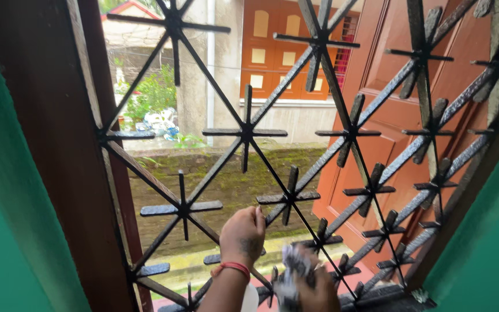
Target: The person wipes the metal bars of a window grill with a cloth while holding a spray bottle.
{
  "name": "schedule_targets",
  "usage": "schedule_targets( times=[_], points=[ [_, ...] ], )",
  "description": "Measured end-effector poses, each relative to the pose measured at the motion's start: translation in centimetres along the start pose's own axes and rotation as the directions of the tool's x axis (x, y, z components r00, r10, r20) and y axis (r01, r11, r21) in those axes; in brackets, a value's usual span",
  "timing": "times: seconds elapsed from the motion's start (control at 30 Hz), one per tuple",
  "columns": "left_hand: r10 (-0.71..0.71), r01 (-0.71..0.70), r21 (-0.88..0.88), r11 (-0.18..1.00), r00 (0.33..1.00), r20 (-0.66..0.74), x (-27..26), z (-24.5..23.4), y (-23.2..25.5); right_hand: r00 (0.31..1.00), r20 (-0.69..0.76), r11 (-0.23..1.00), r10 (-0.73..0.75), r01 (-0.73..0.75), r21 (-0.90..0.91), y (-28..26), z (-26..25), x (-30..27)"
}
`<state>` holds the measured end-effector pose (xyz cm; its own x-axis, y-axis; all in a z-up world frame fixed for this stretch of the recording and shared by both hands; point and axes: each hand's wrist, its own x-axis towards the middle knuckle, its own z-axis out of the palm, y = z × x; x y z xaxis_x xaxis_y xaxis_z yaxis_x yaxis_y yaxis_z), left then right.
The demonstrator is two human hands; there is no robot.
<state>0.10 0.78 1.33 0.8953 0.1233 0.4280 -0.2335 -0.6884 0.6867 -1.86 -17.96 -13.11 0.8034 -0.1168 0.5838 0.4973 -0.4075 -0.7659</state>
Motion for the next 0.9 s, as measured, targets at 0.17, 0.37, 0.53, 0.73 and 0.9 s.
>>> schedule_targets(
  times=[0.17,0.37,0.53,0.73,0.9],
  points=[
    [0.022,-0.022,0.023,1.000,1.000,0.022,0.4,0.7,-0.4,0.819,0.122,0.514,0.560,-0.460,0.724,-7.9,-0.7,2.5],
    [0.040,-0.040,0.018,0.999,0.999,0.007,0.3,0.8,-0.6,0.820,0.480,0.192,0.313,-0.549,0.813,-14.0,-2.5,2.7],
    [0.086,-0.086,0.024,0.996,0.996,-0.004,0.5,1.9,-1.8,0.951,-0.123,0.750,0.285,-0.141,0.646,-14.9,-3.8,2.5],
    [0.042,-0.042,0.028,0.999,0.999,0.021,0.3,1.0,-0.8,0.854,0.008,0.822,-0.520,0.502,-0.269,-13.3,-2.1,3.6],
    [0.041,-0.041,0.003,0.999,0.999,-0.001,-0.2,0.7,-0.5,0.991,0.126,0.848,-0.032,0.094,-0.522,-10.1,-1.2,1.2]
  ],
)
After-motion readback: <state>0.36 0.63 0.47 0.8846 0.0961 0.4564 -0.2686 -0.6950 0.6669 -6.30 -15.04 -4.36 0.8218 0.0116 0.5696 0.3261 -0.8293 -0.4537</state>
